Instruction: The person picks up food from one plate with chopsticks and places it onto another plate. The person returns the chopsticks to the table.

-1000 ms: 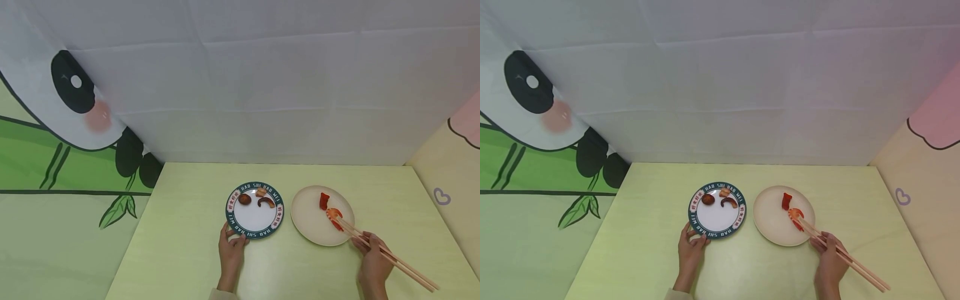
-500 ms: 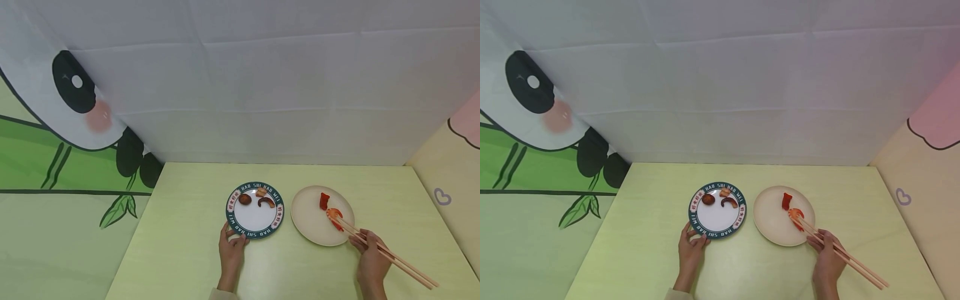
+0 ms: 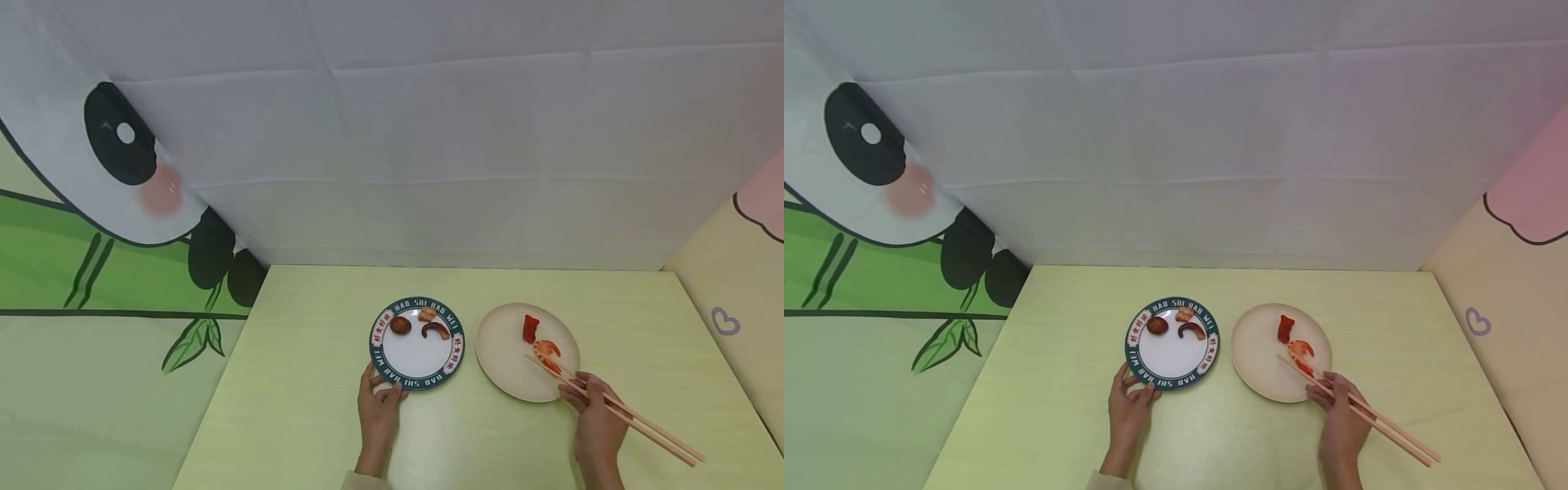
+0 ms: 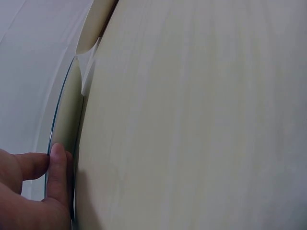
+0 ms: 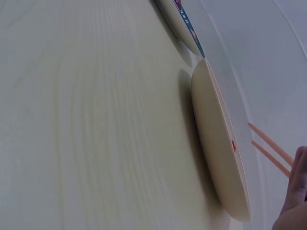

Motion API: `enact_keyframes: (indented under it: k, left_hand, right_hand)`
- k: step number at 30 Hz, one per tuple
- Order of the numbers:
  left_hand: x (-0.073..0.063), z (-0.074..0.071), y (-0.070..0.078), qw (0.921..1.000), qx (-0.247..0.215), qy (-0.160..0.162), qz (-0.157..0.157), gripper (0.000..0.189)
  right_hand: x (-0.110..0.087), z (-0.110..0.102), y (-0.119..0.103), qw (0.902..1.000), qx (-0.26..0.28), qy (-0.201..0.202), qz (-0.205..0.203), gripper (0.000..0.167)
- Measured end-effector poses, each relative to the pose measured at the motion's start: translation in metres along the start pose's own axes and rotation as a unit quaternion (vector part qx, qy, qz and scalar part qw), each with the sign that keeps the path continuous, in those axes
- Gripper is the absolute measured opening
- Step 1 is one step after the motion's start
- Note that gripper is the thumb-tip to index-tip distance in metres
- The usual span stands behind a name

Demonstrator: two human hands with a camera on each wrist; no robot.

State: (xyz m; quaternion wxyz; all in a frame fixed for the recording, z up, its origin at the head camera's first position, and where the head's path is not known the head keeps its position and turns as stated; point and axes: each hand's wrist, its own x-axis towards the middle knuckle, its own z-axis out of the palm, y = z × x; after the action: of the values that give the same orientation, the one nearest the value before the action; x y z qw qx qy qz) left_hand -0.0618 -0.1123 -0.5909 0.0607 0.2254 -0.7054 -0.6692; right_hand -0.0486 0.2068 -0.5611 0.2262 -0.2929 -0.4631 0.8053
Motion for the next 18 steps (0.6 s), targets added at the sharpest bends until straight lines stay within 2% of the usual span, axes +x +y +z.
enact_keyframes:
  k: [10, 18]
  left_hand:
    - [0.004, 0.003, -0.005, 0.9999, 0.008, 0.007, 0.001, 0.077]
    - [0.003, 0.002, -0.003, 1.0000, 0.002, 0.001, 0.000, 0.077]
  right_hand:
    - [-0.006, 0.005, 0.003, 0.9998, -0.005, -0.019, -0.007, 0.027]
    - [-0.011, 0.010, 0.006, 0.9989, -0.036, -0.032, -0.004, 0.028]
